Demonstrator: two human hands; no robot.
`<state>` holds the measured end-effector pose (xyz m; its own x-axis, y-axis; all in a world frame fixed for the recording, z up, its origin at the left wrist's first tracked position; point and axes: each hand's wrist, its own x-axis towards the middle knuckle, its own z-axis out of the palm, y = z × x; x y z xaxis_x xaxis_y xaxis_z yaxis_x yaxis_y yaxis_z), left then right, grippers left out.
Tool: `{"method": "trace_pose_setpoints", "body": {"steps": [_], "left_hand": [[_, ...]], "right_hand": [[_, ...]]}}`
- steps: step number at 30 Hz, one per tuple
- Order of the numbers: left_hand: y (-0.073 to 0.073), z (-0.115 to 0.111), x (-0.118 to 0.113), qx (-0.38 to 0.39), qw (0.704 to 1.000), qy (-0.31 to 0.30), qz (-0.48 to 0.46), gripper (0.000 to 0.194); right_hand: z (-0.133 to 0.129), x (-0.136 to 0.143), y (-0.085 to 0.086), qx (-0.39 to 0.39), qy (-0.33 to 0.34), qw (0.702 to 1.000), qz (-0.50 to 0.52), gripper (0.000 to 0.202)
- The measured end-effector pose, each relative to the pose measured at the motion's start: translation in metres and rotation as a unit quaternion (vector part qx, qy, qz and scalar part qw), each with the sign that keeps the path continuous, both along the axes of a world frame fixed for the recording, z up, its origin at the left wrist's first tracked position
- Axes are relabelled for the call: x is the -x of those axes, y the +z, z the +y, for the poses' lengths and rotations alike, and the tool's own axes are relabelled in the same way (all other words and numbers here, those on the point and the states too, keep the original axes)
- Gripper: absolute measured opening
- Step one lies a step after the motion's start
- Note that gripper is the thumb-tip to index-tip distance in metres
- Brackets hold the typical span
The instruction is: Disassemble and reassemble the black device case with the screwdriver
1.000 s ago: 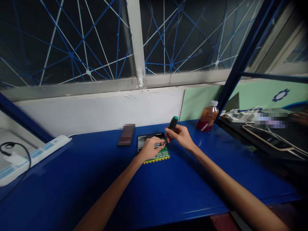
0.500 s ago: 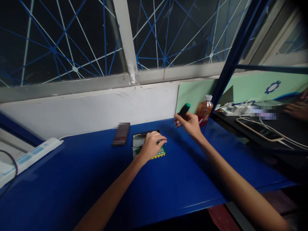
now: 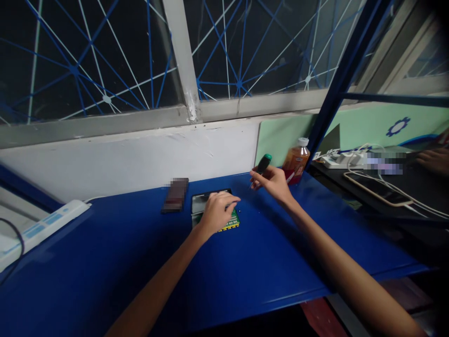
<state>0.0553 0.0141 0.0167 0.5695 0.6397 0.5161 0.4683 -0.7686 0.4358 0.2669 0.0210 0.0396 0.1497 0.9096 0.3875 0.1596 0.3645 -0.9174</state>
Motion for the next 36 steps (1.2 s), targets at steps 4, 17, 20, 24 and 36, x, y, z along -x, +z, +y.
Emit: {"method": "trace_pose_setpoints", "body": {"steps": [4, 17, 20, 24, 36], "left_hand": [[-0.002, -0.003, 0.040, -0.007, 0.998, 0.025, -0.052, 0.014], [-0.001, -0.021, 0.072, 0.082, 0.995, -0.038, -0.043, 0.014], [-0.006, -0.020, 0.069, 0.075, 0.996, -0.030, -0.043, 0.013], [-0.009, -0.018, 0.068, 0.070, 0.995, -0.033, -0.056, 0.012], [-0.009, -0.018, 0.068, 0.062, 0.997, -0.032, -0.043, 0.013]], "right_hand": [[-0.010, 0.025, 0.004, 0.036, 0.082, 0.996, 0.008, 0.037], [-0.033, 0.094, 0.004, 0.042, 0.193, 0.974, -0.110, 0.032], [-0.035, 0.096, 0.004, 0.032, 0.184, 0.973, -0.134, 0.031], [-0.037, 0.097, 0.007, 0.016, 0.175, 0.968, -0.178, 0.030], [-0.043, 0.096, 0.016, -0.006, 0.156, 0.964, -0.213, 0.031]]}}
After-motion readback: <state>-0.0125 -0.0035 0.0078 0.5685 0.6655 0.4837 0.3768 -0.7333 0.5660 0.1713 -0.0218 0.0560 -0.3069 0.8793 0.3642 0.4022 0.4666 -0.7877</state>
